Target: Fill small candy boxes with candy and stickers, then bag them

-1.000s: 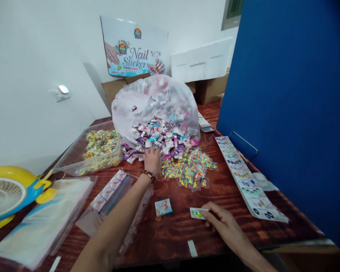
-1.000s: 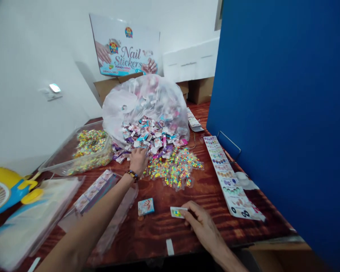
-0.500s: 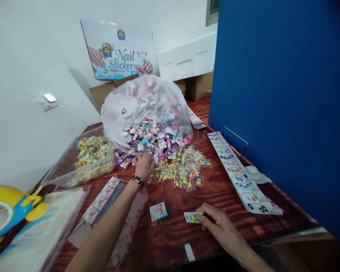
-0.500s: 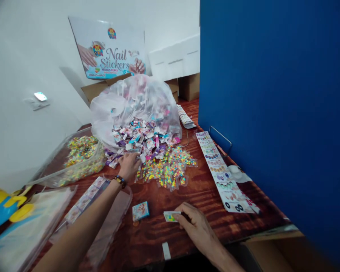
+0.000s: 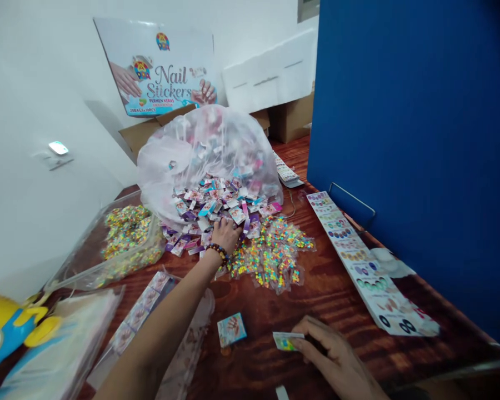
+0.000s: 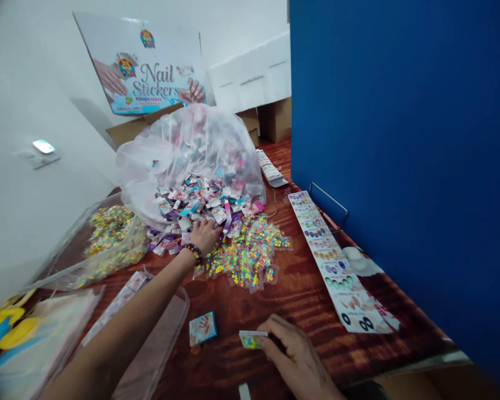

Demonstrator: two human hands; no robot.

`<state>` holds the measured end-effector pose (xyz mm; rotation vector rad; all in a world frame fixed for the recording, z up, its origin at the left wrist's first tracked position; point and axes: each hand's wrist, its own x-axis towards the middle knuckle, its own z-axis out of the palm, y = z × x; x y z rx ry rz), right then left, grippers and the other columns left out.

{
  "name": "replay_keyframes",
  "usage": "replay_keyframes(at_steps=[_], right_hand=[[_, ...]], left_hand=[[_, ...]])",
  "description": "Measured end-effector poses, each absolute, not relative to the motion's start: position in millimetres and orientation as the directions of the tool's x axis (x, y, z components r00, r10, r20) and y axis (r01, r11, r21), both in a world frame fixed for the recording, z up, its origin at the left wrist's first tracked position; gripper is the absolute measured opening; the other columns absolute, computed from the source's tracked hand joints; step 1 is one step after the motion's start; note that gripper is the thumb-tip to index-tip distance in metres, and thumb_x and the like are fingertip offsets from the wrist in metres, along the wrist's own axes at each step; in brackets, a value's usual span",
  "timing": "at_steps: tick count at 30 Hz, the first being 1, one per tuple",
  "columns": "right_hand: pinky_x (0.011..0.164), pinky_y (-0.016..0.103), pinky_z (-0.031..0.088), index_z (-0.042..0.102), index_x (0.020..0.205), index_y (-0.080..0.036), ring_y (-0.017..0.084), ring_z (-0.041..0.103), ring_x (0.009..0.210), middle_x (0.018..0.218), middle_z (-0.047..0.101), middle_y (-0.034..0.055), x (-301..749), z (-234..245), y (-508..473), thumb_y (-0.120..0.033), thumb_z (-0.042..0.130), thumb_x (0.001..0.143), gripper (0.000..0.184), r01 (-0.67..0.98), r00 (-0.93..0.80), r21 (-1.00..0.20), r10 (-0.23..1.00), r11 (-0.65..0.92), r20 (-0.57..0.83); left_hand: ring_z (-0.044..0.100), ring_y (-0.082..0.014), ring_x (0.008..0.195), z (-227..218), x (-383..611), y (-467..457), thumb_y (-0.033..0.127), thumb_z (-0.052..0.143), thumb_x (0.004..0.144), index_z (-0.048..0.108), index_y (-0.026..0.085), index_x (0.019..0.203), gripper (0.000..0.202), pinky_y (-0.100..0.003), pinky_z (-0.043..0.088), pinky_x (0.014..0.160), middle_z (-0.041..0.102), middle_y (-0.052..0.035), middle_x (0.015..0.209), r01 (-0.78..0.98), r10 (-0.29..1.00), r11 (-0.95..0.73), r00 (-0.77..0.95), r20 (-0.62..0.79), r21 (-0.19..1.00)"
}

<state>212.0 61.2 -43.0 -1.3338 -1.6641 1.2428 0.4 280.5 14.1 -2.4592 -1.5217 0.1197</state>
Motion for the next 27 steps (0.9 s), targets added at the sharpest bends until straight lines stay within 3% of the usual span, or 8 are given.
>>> replay_keyframes(at_steps=[8, 15, 21, 27], right_hand=[[0.065, 0.024, 0.04, 0.06, 0.075, -0.02, 0.015, 0.057, 0.071, 0.077, 0.059, 0.0014, 213, -37, 60, -0.037, 0.045, 0.091, 0.028, 0.342, -0.296, -0.938, 0.953, 0.047, -0.06], [0.066, 0.024, 0.039, 0.059, 0.072, -0.019, 0.014, 0.058, 0.072, 0.075, 0.058, 0.0004, 212, -36, 60, -0.035, 0.047, 0.091, 0.027, 0.356, -0.28, -0.933, 0.959, 0.063, -0.041], [0.065, 0.024, 0.039, 0.059, 0.072, -0.019, 0.014, 0.058, 0.07, 0.072, 0.056, -0.0003, 212, -34, 60, -0.03, 0.047, 0.089, 0.024, 0.373, -0.264, -0.924, 0.964, 0.079, -0.024], [0.066, 0.024, 0.039, 0.061, 0.072, -0.019, 0.014, 0.058, 0.071, 0.071, 0.057, -0.0001, 211, -37, 60, -0.03, 0.048, 0.088, 0.024, 0.368, -0.246, -0.925, 0.969, 0.092, -0.001]], left_hand=[[0.048, -0.0321, 0.107, 17, -2, 289, 0.025, 0.048, 0.086, 0.068, 0.016, 0.094, 0.023, -0.049, 0.026, 0.094, 0.063, -0.0165, 0.101, 0.862, 0.902, -0.403, 0.43, 0.025, -0.309], [0.053, -0.0304, 0.104, 6, 12, 277, 0.021, 0.039, 0.09, 0.057, 0.012, 0.114, 0.031, -0.051, 0.024, 0.098, 0.059, -0.0182, 0.11, 0.93, 0.951, -0.245, 0.286, 0.118, -0.274], [0.059, -0.0277, 0.102, 8, 4, 284, 0.013, 0.044, 0.084, 0.054, 0.016, 0.119, 0.036, -0.048, 0.036, 0.093, 0.057, -0.0166, 0.117, 0.952, 0.969, -0.225, 0.241, 0.054, -0.209], [0.062, -0.0205, 0.097, 28, -13, 286, 0.017, 0.045, 0.09, 0.06, 0.012, 0.107, 0.023, -0.04, 0.045, 0.089, 0.065, -0.0104, 0.105, 0.963, 0.969, -0.237, 0.244, 0.042, -0.128]])
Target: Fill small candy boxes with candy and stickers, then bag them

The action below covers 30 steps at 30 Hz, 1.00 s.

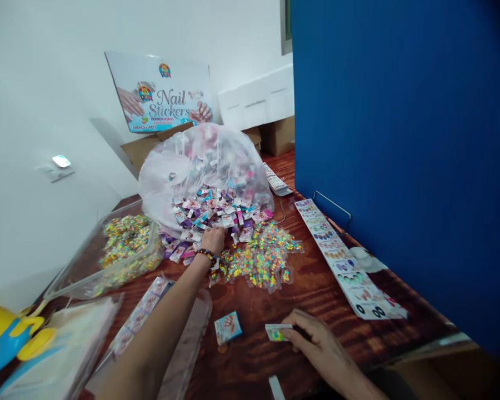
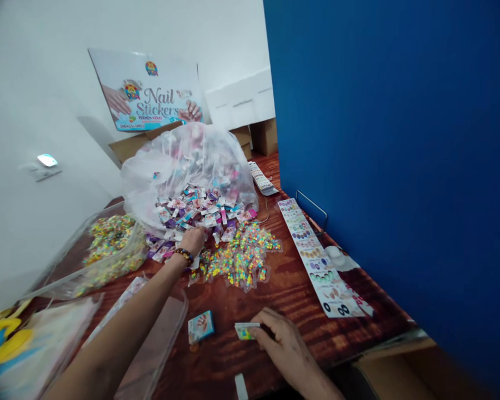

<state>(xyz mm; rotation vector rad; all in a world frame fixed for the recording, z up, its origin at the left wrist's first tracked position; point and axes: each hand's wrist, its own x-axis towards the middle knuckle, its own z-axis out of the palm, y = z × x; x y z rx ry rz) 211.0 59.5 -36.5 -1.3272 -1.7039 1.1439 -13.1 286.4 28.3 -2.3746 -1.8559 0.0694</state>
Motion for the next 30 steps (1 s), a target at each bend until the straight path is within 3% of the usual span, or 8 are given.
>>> replay_keyframes(at_steps=[7, 13, 17, 20, 23, 26, 30], right_hand=[[0.061, 0.025, 0.039, 0.062, 0.069, -0.018, 0.014, 0.057, 0.065, 0.065, 0.057, -0.0006, 211, -32, 58, -0.035, 0.052, 0.085, 0.025, 0.258, -0.207, -0.964, 0.978, 0.069, 0.015], [0.052, 0.022, 0.04, 0.063, 0.077, -0.018, 0.011, 0.052, 0.051, 0.058, 0.061, -0.0013, 217, -43, 59, -0.044, 0.063, 0.077, 0.026, -0.187, 0.002, -0.979, 0.997, -0.076, -0.077], [0.049, 0.02, 0.044, 0.065, 0.075, -0.018, 0.011, 0.056, 0.054, 0.061, 0.063, -0.0009, 223, -40, 54, -0.045, 0.074, 0.067, 0.03, -0.416, 0.132, -0.907, 0.983, -0.061, -0.127], [0.047, 0.02, 0.048, 0.066, 0.075, -0.018, 0.012, 0.06, 0.059, 0.069, 0.065, -0.0004, 230, -35, 46, -0.045, 0.077, 0.062, 0.032, -0.449, 0.213, -0.887, 0.951, -0.107, -0.222], [0.051, 0.022, 0.054, 0.067, 0.074, -0.018, 0.014, 0.062, 0.067, 0.074, 0.066, 0.0003, 235, -34, 44, -0.045, 0.076, 0.062, 0.031, -0.385, 0.267, -0.911, 0.926, -0.151, -0.267], [0.052, 0.022, 0.055, 0.064, 0.072, -0.018, 0.015, 0.065, 0.069, 0.076, 0.067, 0.0008, 234, -37, 48, -0.044, 0.074, 0.063, 0.03, -0.322, 0.279, -0.926, 0.915, -0.198, -0.292], [0.051, 0.024, 0.055, 0.06, 0.074, -0.019, 0.017, 0.068, 0.063, 0.073, 0.067, 0.0004, 223, -38, 46, -0.045, 0.071, 0.066, 0.029, -0.28, 0.134, -0.912, 0.929, -0.298, -0.345]], left_hand=[[0.063, -0.0222, 0.102, 67, -26, 266, 0.005, 0.034, 0.085, 0.06, 0.01, 0.116, 0.041, -0.033, 0.047, 0.089, 0.067, -0.0156, 0.111, 0.967, 0.959, -0.254, 0.249, 0.132, 0.018], [0.066, -0.0119, 0.071, 72, -1, 206, 0.007, 0.042, 0.078, 0.07, 0.017, 0.097, 0.035, -0.02, 0.05, 0.068, 0.072, 0.0001, 0.08, 0.824, 0.823, -0.528, 0.556, -0.114, 0.205], [0.066, -0.0137, 0.087, 57, 37, 161, 0.01, 0.056, 0.074, 0.068, 0.02, 0.097, 0.028, -0.02, 0.049, 0.08, 0.073, -0.0008, 0.092, 0.709, 0.687, -0.646, 0.701, -0.191, 0.283], [0.063, -0.0215, 0.1, 49, 56, 130, 0.017, 0.046, 0.086, 0.063, 0.017, 0.107, 0.027, -0.033, 0.046, 0.09, 0.069, -0.0112, 0.105, 0.785, 0.784, -0.585, 0.612, -0.104, 0.204], [0.065, -0.0281, 0.093, 39, 64, 99, 0.036, 0.034, 0.095, 0.057, 0.012, 0.113, 0.038, -0.039, 0.048, 0.08, 0.068, -0.0195, 0.099, 0.917, 0.92, -0.384, 0.389, -0.033, 0.112], [0.068, -0.0273, 0.08, 23, 67, 71, 0.054, 0.036, 0.091, 0.054, 0.017, 0.117, 0.048, -0.034, 0.049, 0.069, 0.07, -0.0137, 0.086, 0.977, 0.975, -0.207, 0.21, -0.075, 0.041], [0.067, -0.0232, 0.088, 1, 64, 50, 0.043, 0.036, 0.095, 0.046, 0.017, 0.126, 0.042, -0.029, 0.048, 0.068, 0.066, -0.0126, 0.104, 0.968, 0.978, -0.208, 0.211, -0.005, 0.138]])
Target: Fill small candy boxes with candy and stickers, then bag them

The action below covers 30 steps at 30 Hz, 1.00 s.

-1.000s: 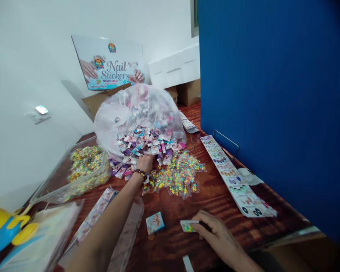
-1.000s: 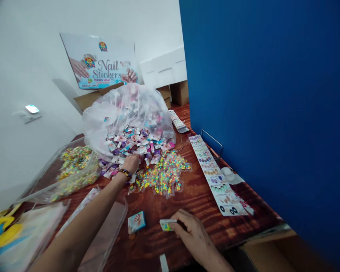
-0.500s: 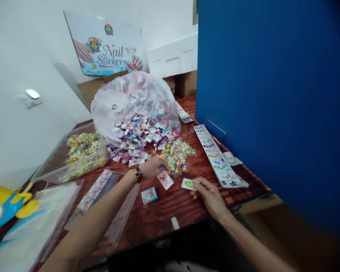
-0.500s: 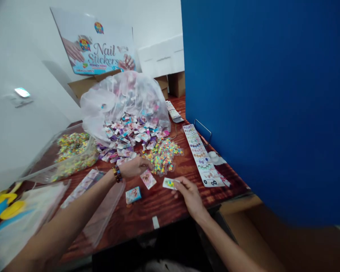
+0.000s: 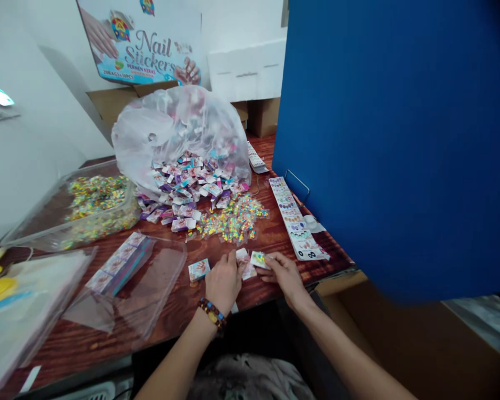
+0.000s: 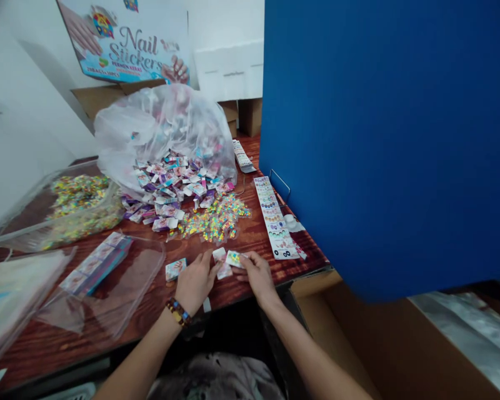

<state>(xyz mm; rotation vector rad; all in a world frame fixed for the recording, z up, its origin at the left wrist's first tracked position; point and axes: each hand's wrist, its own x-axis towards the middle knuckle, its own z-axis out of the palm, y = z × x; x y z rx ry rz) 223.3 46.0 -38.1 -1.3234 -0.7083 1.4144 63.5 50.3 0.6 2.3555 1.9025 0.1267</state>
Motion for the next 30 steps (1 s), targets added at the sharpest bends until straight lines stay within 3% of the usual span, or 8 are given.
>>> replay_keyframes(at_steps=[3, 6, 11, 16, 19, 22, 26, 30], right_hand=[[0.054, 0.027, 0.057, 0.061, 0.077, -0.019, 0.018, 0.069, 0.064, 0.074, 0.068, 0.0012, 220, -39, 39, -0.048, 0.07, 0.067, 0.032, -0.245, 0.075, -0.928, 0.948, -0.282, -0.308], [0.052, 0.025, 0.055, 0.061, 0.079, -0.018, 0.016, 0.067, 0.059, 0.068, 0.066, 0.0002, 225, -41, 38, -0.051, 0.07, 0.067, 0.036, -0.238, 0.151, -0.943, 0.95, -0.232, -0.272], [0.049, 0.022, 0.051, 0.062, 0.074, -0.018, 0.016, 0.065, 0.062, 0.066, 0.064, 0.0005, 235, -31, 47, -0.049, 0.071, 0.066, 0.033, -0.145, 0.196, -0.978, 0.965, -0.147, -0.174], [0.05, 0.023, 0.051, 0.059, 0.077, -0.019, 0.017, 0.067, 0.064, 0.074, 0.066, -0.0002, 225, 0, 51, -0.043, 0.065, 0.073, 0.025, -0.157, 0.011, -0.978, 0.99, -0.139, -0.142], [0.045, 0.021, 0.049, 0.058, 0.075, -0.019, 0.016, 0.066, 0.059, 0.067, 0.064, -0.0014, 215, 13, 55, -0.038, 0.059, 0.078, 0.019, 0.014, -0.142, -0.991, 0.981, -0.133, -0.133], [0.042, 0.02, 0.049, 0.058, 0.076, -0.018, 0.016, 0.067, 0.059, 0.066, 0.064, -0.0009, 207, 18, 61, -0.032, 0.055, 0.081, 0.015, 0.172, -0.262, -0.981, 0.956, -0.09, -0.134], [0.038, 0.018, 0.045, 0.057, 0.075, -0.018, 0.017, 0.068, 0.059, 0.061, 0.062, -0.0007, 200, 19, 69, -0.03, 0.056, 0.08, 0.013, 0.258, -0.317, -0.963, 0.935, -0.079, -0.162], [0.039, 0.019, 0.047, 0.055, 0.076, -0.018, 0.017, 0.069, 0.059, 0.066, 0.064, -0.0007, 192, 19, 67, -0.033, 0.058, 0.077, 0.015, 0.147, -0.264, -0.974, 0.943, -0.17, -0.205]], left_hand=[[0.062, -0.0233, 0.097, -8, 60, 45, 0.042, 0.04, 0.093, 0.044, 0.016, 0.129, 0.045, -0.029, 0.048, 0.074, 0.064, -0.0125, 0.108, 0.96, 0.974, -0.223, 0.212, 0.078, 0.169], [0.059, -0.0274, 0.099, -9, 63, 42, 0.05, 0.05, 0.086, 0.044, 0.014, 0.131, 0.057, -0.033, 0.05, 0.075, 0.062, -0.0138, 0.109, 0.965, 0.974, -0.219, 0.207, 0.092, 0.143], [0.056, -0.0262, 0.102, -15, 62, 34, 0.03, 0.059, 0.082, 0.038, 0.017, 0.136, 0.059, -0.032, 0.05, 0.078, 0.059, -0.0114, 0.11, 0.96, 0.969, -0.23, 0.21, 0.132, 0.16], [0.054, -0.0243, 0.108, -23, 40, 19, 0.022, 0.05, 0.087, 0.026, 0.021, 0.143, 0.061, -0.037, 0.049, 0.09, 0.053, -0.0099, 0.116, 0.853, 0.918, -0.38, 0.299, 0.261, 0.358], [0.054, -0.023, 0.109, -20, 31, 8, 0.019, 0.049, 0.087, 0.027, 0.024, 0.143, 0.06, -0.039, 0.047, 0.095, 0.052, -0.0096, 0.116, 0.751, 0.911, -0.41, 0.314, 0.266, 0.518], [0.055, -0.0207, 0.109, -16, 25, -1, 0.019, 0.051, 0.088, 0.039, 0.025, 0.135, 0.05, -0.038, 0.046, 0.099, 0.052, -0.0085, 0.116, 0.67, 0.918, -0.393, 0.325, 0.227, 0.63], [0.055, -0.0187, 0.107, -16, 17, -7, 0.019, 0.053, 0.086, 0.05, 0.025, 0.125, 0.039, -0.035, 0.046, 0.099, 0.054, -0.0071, 0.114, 0.592, 0.908, -0.398, 0.365, 0.208, 0.7], [0.055, -0.019, 0.111, -18, 7, -8, 0.019, 0.054, 0.086, 0.051, 0.023, 0.123, 0.038, -0.035, 0.046, 0.099, 0.056, -0.0073, 0.117, 0.57, 0.906, -0.409, 0.347, 0.242, 0.713]])
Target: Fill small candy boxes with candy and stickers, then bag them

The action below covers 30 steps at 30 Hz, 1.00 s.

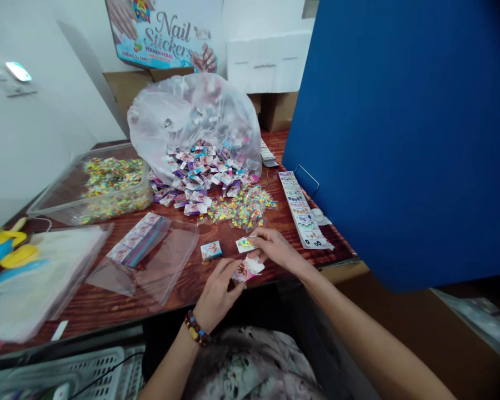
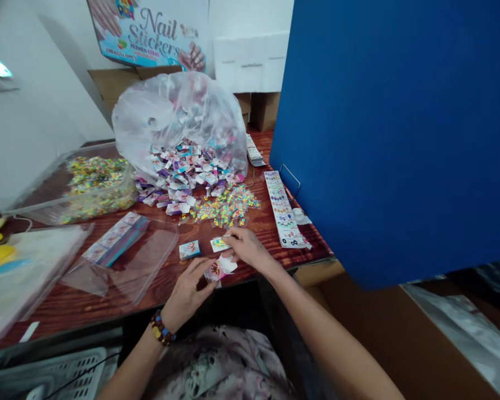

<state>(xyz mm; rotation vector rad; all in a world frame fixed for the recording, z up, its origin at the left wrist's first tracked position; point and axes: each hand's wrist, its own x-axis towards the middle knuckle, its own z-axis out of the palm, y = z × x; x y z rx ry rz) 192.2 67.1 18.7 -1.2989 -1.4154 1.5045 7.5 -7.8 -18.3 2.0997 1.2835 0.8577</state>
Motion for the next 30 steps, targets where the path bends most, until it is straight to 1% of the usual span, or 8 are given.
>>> replay_keyframes(at_steps=[4, 7, 10, 17, 21, 24, 26, 30], right_hand=[[0.037, 0.018, 0.04, 0.055, 0.081, -0.019, 0.014, 0.062, 0.048, 0.058, 0.063, -0.0023, 190, 16, 53, -0.04, 0.055, 0.079, 0.021, 0.096, -0.153, -0.987, 0.978, -0.129, -0.142], [0.039, 0.019, 0.034, 0.058, 0.079, -0.019, 0.011, 0.049, 0.036, 0.043, 0.056, -0.0048, 193, 16, 42, -0.039, 0.051, 0.083, 0.022, 0.32, -0.151, -0.947, 0.984, -0.042, -0.095], [0.048, 0.021, 0.036, 0.06, 0.075, -0.019, 0.012, 0.051, 0.041, 0.042, 0.054, -0.0049, 195, 19, 36, -0.034, 0.049, 0.084, 0.021, 0.523, -0.189, -0.849, 0.981, 0.068, -0.038], [0.052, 0.023, 0.033, 0.062, 0.067, -0.019, 0.013, 0.054, 0.046, 0.043, 0.055, -0.0039, 187, 33, 41, -0.026, 0.051, 0.083, 0.021, 0.702, -0.337, -0.681, 0.94, 0.208, -0.06], [0.053, 0.023, 0.036, 0.065, 0.068, -0.018, 0.014, 0.059, 0.048, 0.044, 0.059, -0.0026, 183, 28, 40, -0.025, 0.051, 0.083, 0.021, 0.689, -0.329, -0.704, 0.94, 0.172, -0.092], [0.044, 0.02, 0.035, 0.068, 0.079, -0.018, 0.013, 0.061, 0.05, 0.059, 0.067, -0.0008, 184, 19, 38, -0.026, 0.05, 0.082, 0.02, 0.597, -0.348, -0.793, 0.93, 0.121, -0.12], [0.037, 0.018, 0.032, 0.068, 0.087, -0.018, 0.011, 0.056, 0.044, 0.064, 0.068, -0.0005, 187, 12, 38, -0.028, 0.048, 0.083, 0.023, 0.528, -0.36, -0.847, 0.921, 0.068, -0.15], [0.032, 0.017, 0.028, 0.066, 0.09, -0.016, 0.006, 0.038, 0.029, 0.051, 0.062, -0.0037, 195, 1, 43, -0.033, 0.049, 0.081, 0.026, 0.365, -0.373, -0.921, 0.885, -0.136, -0.278]], left_hand=[[0.057, -0.0191, 0.11, -19, 2, -6, 0.019, 0.056, 0.085, 0.052, 0.022, 0.122, 0.037, -0.035, 0.046, 0.1, 0.058, -0.0075, 0.116, 0.599, 0.93, -0.366, 0.259, 0.26, 0.712], [0.058, -0.0196, 0.107, -21, 1, -6, 0.02, 0.056, 0.085, 0.053, 0.023, 0.121, 0.036, -0.037, 0.047, 0.098, 0.059, -0.0071, 0.113, 0.615, 0.94, -0.34, 0.198, 0.278, 0.712], [0.058, -0.0201, 0.105, -23, 3, -6, 0.019, 0.056, 0.085, 0.052, 0.023, 0.12, 0.036, -0.038, 0.048, 0.096, 0.059, -0.0073, 0.111, 0.64, 0.94, -0.337, 0.184, 0.287, 0.691], [0.055, -0.0222, 0.106, -20, 8, -5, 0.014, 0.053, 0.083, 0.05, 0.023, 0.123, 0.04, -0.04, 0.049, 0.094, 0.057, -0.0077, 0.112, 0.687, 0.912, -0.41, 0.297, 0.283, 0.6], [0.054, -0.022, 0.106, -20, 6, -4, 0.013, 0.053, 0.083, 0.05, 0.022, 0.121, 0.04, -0.04, 0.049, 0.095, 0.057, -0.0072, 0.111, 0.713, 0.918, -0.396, 0.285, 0.276, 0.579], [0.054, -0.0209, 0.105, -21, 4, -4, 0.011, 0.052, 0.083, 0.05, 0.02, 0.12, 0.038, -0.038, 0.049, 0.095, 0.057, -0.0076, 0.11, 0.715, 0.915, -0.4, 0.284, 0.285, 0.573], [0.054, -0.0211, 0.106, -22, 4, -5, 0.012, 0.052, 0.084, 0.05, 0.02, 0.12, 0.037, -0.039, 0.049, 0.095, 0.057, -0.008, 0.111, 0.712, 0.914, -0.403, 0.28, 0.294, 0.576], [0.055, -0.0217, 0.107, -26, 4, -7, 0.014, 0.051, 0.086, 0.048, 0.022, 0.123, 0.039, -0.04, 0.049, 0.095, 0.056, -0.0084, 0.112, 0.681, 0.903, -0.427, 0.287, 0.319, 0.595]])
